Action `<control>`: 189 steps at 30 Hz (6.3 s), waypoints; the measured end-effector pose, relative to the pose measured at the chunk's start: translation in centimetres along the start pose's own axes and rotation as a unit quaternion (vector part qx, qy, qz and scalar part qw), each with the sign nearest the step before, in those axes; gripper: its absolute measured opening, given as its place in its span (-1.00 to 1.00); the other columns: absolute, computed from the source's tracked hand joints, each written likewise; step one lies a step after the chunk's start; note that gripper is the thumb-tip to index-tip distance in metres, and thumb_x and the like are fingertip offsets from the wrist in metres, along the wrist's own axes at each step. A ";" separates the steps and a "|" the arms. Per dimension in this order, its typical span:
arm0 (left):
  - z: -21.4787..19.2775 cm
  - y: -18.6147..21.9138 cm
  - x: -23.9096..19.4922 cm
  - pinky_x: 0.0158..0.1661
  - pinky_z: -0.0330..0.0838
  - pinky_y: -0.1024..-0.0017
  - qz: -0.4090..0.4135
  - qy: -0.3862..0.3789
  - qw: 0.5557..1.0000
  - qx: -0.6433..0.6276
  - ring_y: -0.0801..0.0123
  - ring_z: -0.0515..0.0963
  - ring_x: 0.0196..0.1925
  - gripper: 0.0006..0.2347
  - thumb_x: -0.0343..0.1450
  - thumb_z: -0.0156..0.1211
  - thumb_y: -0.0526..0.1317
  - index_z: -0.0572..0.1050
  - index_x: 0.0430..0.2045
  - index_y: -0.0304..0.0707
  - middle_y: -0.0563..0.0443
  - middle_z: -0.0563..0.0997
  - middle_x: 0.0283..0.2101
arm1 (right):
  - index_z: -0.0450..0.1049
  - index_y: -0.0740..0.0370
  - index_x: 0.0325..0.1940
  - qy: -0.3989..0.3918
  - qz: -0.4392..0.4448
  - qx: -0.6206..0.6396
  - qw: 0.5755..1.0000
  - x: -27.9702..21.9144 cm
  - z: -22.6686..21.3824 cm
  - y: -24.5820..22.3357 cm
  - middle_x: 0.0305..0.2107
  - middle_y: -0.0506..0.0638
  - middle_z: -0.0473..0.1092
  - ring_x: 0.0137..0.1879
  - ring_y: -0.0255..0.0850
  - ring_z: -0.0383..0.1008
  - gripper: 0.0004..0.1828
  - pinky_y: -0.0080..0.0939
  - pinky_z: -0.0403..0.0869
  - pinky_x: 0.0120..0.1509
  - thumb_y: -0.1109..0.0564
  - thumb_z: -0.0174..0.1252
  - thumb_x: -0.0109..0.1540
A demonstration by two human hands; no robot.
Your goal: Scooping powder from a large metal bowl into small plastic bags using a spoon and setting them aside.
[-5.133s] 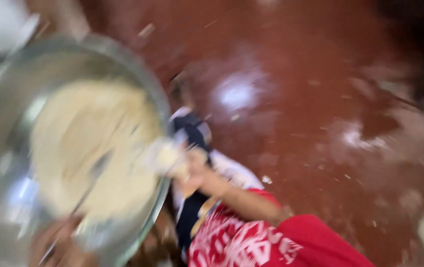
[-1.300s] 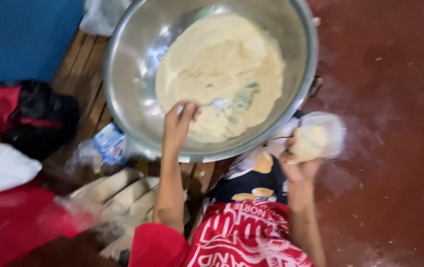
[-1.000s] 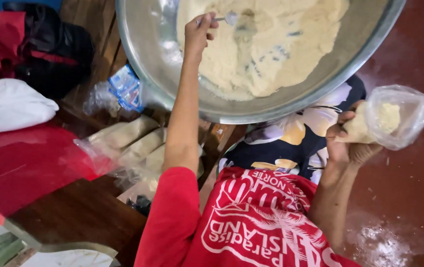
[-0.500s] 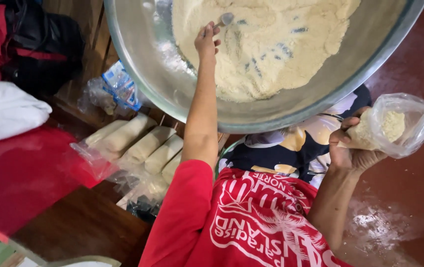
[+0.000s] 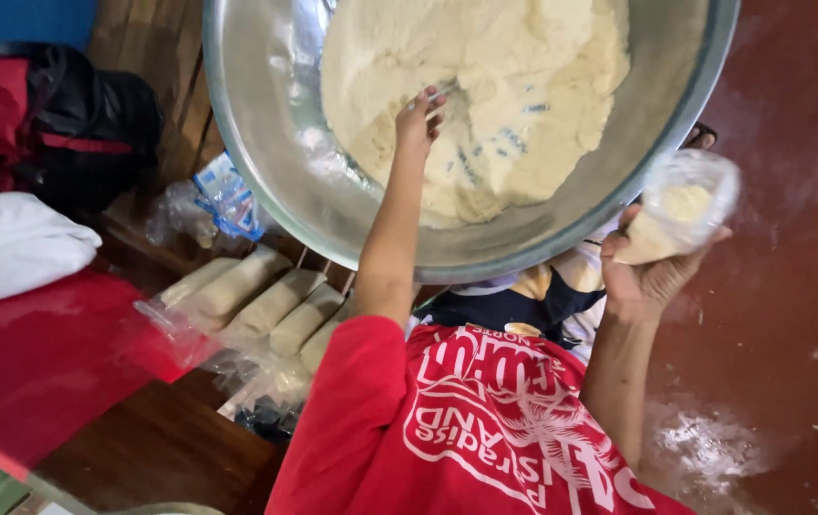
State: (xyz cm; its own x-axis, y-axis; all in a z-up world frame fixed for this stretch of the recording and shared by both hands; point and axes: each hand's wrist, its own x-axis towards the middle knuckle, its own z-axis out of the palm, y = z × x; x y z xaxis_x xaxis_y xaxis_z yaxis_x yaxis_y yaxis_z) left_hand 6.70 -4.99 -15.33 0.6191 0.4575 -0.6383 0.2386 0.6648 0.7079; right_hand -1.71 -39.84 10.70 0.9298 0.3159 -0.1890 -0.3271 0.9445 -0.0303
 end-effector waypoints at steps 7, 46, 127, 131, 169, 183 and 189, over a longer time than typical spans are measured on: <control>0.8 6.2 -8.4 -0.69 0.22 0.74 0.053 -0.116 0.991 0.046 0.51 0.52 -0.59 -0.74 0.38 0.06 -0.10 0.48 -0.13 -0.17 -0.11 0.64 -0.27 | 0.34 0.08 0.05 0.181 -0.037 -0.129 0.974 2.5 2.4 1.0 -0.14 0.06 0.43 -0.23 -0.05 0.54 -0.26 -0.25 0.49 -0.46 -0.19 0.36 -0.12; 7.8 24.8 -40.3 0.03 0.37 0.32 0.495 -0.306 0.704 0.407 0.22 0.46 0.04 -0.78 0.45 -0.14 -0.19 0.52 -0.34 -0.24 -0.07 0.49 -0.11 | 0.27 0.02 0.18 0.012 0.263 0.109 0.959 4.1 -9.7 6.8 -0.04 -0.01 0.36 -0.12 -0.20 0.44 -0.28 -0.43 0.35 -0.48 -0.26 0.21 0.01; 10.4 15.0 -37.5 -0.58 0.43 0.66 0.221 -0.322 0.765 0.512 0.55 0.59 -0.48 -0.85 0.30 0.22 -0.21 0.56 -0.37 -0.25 0.10 0.65 -0.41 | 0.41 0.27 -0.14 0.148 0.062 -0.141 0.977 -1.1 -9.9 5.5 -0.16 0.23 0.41 -0.05 0.04 0.41 -0.23 0.04 0.39 0.01 -0.49 0.03 0.05; 10.4 15.2 -38.0 -0.66 0.34 0.68 0.219 -0.304 0.770 0.516 0.62 0.49 -0.61 -0.82 0.27 0.26 -0.18 0.58 -0.34 -0.22 0.14 0.65 -0.43 | 0.42 0.22 -0.19 0.203 0.056 -0.187 0.960 -1.3 -8.3 5.4 -0.23 0.18 0.44 -0.10 0.04 0.43 -0.14 0.04 0.41 -0.06 -0.63 -0.13 0.05; 0.2 8.5 -3.3 -0.36 0.50 0.42 0.325 0.018 0.857 0.399 0.31 0.61 -0.42 -0.77 0.41 0.09 -0.06 0.56 -0.20 -0.13 0.00 0.59 -0.44 | 0.50 -0.13 -0.24 0.159 0.026 -0.126 0.979 -2.0 -11.0 -2.3 -0.27 0.03 0.46 -0.28 0.18 0.40 -0.40 0.07 0.30 -0.39 -0.57 -0.05 0.05; 3.8 1.9 1.6 0.11 0.30 0.32 0.342 -0.067 0.792 0.501 0.25 0.50 0.03 -0.75 0.49 -0.08 -0.12 0.47 -0.08 -0.19 0.00 0.53 -0.07 | 0.45 0.13 -0.01 0.144 0.018 -0.098 0.984 -3.2 -10.1 -3.2 -0.08 0.15 0.37 -0.04 0.23 0.37 -0.37 0.16 0.41 -0.18 -0.39 -0.08 0.16; 2.7 9.3 -1.9 -0.05 0.38 0.21 0.403 -0.162 0.785 0.441 0.04 0.54 -0.10 -0.86 0.39 0.07 -0.25 0.50 -0.29 -0.30 -0.18 0.57 -0.29 | 0.42 0.14 0.02 0.050 0.016 -0.129 0.990 -2.3 -9.3 -1.7 -0.20 0.17 0.37 -0.08 0.14 0.37 -0.35 0.00 0.38 -0.22 -0.36 0.09 0.07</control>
State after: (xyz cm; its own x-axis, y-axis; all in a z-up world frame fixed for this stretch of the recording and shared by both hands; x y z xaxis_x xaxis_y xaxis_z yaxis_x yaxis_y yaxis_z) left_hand 9.75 -1.22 -6.75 0.9591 0.2495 0.1334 0.0085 -0.4968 0.8678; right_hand -4.87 -43.05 2.01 0.9007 0.3229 -0.2906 -0.4010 0.8753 -0.2703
